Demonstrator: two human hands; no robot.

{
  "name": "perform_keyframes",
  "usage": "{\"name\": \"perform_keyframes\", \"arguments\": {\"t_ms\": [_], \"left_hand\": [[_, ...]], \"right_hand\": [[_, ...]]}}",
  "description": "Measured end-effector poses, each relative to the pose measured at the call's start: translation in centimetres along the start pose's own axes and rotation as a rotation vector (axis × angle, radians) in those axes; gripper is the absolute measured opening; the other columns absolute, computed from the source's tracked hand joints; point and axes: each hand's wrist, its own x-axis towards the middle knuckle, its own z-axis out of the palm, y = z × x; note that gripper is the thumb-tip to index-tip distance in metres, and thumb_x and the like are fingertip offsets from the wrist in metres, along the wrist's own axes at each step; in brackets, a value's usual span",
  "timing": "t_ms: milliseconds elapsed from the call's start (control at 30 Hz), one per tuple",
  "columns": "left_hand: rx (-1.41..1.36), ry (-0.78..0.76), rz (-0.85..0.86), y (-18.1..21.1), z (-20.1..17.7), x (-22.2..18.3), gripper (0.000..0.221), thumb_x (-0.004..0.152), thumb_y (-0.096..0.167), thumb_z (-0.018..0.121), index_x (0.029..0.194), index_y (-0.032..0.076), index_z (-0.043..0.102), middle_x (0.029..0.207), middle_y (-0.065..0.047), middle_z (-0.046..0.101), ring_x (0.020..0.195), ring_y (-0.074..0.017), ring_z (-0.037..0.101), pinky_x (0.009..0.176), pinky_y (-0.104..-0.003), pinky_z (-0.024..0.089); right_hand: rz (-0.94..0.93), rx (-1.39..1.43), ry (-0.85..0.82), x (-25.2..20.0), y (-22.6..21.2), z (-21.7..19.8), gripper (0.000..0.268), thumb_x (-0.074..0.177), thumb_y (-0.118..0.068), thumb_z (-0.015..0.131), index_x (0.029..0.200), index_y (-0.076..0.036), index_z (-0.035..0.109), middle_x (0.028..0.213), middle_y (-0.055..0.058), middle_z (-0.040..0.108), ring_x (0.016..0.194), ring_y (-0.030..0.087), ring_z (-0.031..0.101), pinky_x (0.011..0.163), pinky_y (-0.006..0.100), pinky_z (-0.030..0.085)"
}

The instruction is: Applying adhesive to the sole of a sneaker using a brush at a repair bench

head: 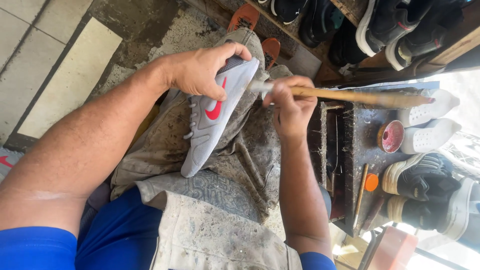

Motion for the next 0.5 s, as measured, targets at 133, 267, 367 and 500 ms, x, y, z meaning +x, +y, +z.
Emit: {"name": "perform_keyframes", "arguments": {"t_ms": [133, 267, 367, 500], "left_hand": [[-0.114, 0.005, 0.039, -0.9, 0.1, -0.2, 0.086, 0.069, 0.004, 0.073, 0.146, 0.019, 0.038, 0.082, -0.001, 0.045, 0.067, -0.0149, 0.044, 0.056, -0.032, 0.038], [-0.190, -0.007, 0.023, -1.5, 0.2, -0.2, 0.084, 0.073, 0.002, 0.067, 0.148, 0.018, 0.034, 0.085, -0.004, 0.047, 0.072, -0.0163, 0.047, 0.060, -0.034, 0.041], [0.033, 0.075, 0.152, -3.5, 0.5, 0.8, 0.092, 0.064, 0.014, 0.074, 0.148, 0.015, 0.036, 0.110, -0.006, 0.054, 0.088, -0.0193, 0.052, 0.084, -0.033, 0.043], [-0.144, 0.031, 0.249, -5.2, 1.8, 1.7, 0.092, 0.068, 0.010, 0.076, 0.151, 0.006, 0.038, 0.154, -0.028, 0.041, 0.144, -0.0436, 0.040, 0.117, -0.052, 0.034]], "right_hand": [[0.042, 0.152, 0.107, -2.2, 1.8, 0.3, 0.011, 0.097, 0.001, 0.069, 0.093, -0.007, 0.062, 0.088, 0.017, 0.069, 0.066, 0.021, 0.068, 0.061, 0.030, 0.060], [0.014, 0.098, 0.377, -0.5, 3.6, -0.4, 0.010, 0.097, -0.006, 0.070, 0.093, -0.010, 0.061, 0.072, 0.007, 0.066, 0.061, 0.017, 0.066, 0.055, 0.028, 0.053], [0.035, 0.043, 0.500, 0.4, 4.8, -0.1, 0.016, 0.085, 0.000, 0.074, 0.083, -0.008, 0.060, 0.079, 0.017, 0.070, 0.052, 0.021, 0.064, 0.047, 0.029, 0.044], [0.173, 0.068, 0.753, 0.5, 7.7, -1.9, 0.022, 0.078, 0.002, 0.082, 0.082, -0.006, 0.063, 0.065, 0.013, 0.060, 0.046, 0.023, 0.066, 0.042, 0.032, 0.059]]}}
